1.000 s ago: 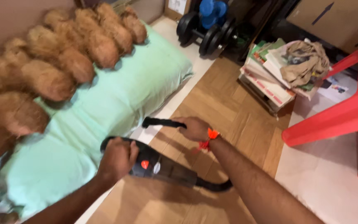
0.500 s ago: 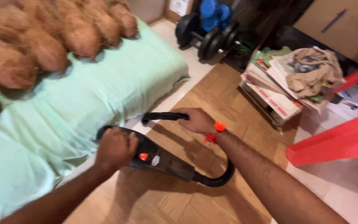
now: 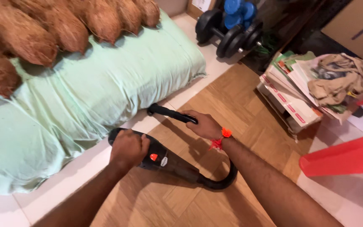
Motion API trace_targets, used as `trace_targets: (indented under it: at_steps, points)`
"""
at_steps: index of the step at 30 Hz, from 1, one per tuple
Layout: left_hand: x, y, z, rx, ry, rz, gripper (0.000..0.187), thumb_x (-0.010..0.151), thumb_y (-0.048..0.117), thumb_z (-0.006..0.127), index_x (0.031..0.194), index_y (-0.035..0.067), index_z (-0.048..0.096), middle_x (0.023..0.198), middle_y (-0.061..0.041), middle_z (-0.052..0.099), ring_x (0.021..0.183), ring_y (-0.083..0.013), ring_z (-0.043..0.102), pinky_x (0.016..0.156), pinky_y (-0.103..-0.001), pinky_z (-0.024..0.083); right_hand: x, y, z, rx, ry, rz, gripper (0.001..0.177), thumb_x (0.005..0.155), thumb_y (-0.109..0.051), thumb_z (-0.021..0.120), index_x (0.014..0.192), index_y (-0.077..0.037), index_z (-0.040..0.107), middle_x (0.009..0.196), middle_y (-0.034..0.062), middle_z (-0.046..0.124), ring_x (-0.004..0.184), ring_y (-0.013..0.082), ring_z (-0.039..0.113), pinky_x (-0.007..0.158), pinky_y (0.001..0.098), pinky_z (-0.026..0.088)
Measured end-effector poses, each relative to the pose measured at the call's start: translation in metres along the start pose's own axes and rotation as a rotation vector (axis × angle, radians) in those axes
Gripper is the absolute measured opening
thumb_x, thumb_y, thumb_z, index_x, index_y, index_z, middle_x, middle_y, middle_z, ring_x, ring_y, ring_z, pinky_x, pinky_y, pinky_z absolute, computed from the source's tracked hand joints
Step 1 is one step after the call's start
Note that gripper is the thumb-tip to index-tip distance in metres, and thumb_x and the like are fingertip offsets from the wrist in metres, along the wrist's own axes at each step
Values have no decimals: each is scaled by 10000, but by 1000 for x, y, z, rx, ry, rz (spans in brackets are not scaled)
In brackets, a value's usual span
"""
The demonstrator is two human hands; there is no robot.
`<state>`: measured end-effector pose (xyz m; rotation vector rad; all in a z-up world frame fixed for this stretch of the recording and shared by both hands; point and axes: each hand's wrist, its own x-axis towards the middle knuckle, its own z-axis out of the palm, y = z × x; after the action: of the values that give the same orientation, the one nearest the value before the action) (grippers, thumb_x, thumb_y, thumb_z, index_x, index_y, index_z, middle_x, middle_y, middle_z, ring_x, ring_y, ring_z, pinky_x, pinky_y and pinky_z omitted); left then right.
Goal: The person uses a handheld vacuum cleaner to clean the floor area beneath a wooden shelf and along the edge of a mattress. The person moves the vacuum nozzle back and forth across the wooden floor and white tiles, focusing on the gap between the furniture and the floor.
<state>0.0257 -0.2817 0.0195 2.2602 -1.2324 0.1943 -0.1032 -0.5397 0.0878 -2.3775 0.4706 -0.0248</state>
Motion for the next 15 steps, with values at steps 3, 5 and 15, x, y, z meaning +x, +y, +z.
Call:
trace_targets:
  at_steps: [3,5,15]
  points:
    - [-1,0,0,29,-73,-83,498,943,303,526,603,-10,714,705,-225,696,811,-372,650,889,-477,470,0,-11,-4,-106,33,-18,491,884,-319,654,1373,-289,620,880,96,758,769,250,744,745,381,568]
    - [-4,0,3,29,-93,-104,497,946,288,517,600,-10,713,695,-220,700,813,-371,649,886,-477,471,-4,-14,-4,-164,88,19,469,878,-360,668,1344,-315,649,879,78,758,765,259,740,724,396,575]
    - [-14,-10,20,2,-26,-138,494,941,278,533,584,-18,705,673,-227,683,770,-363,650,903,-464,477,-7,-12,13,-171,225,70,402,828,-388,690,1221,-320,737,794,78,764,765,276,752,739,405,591]
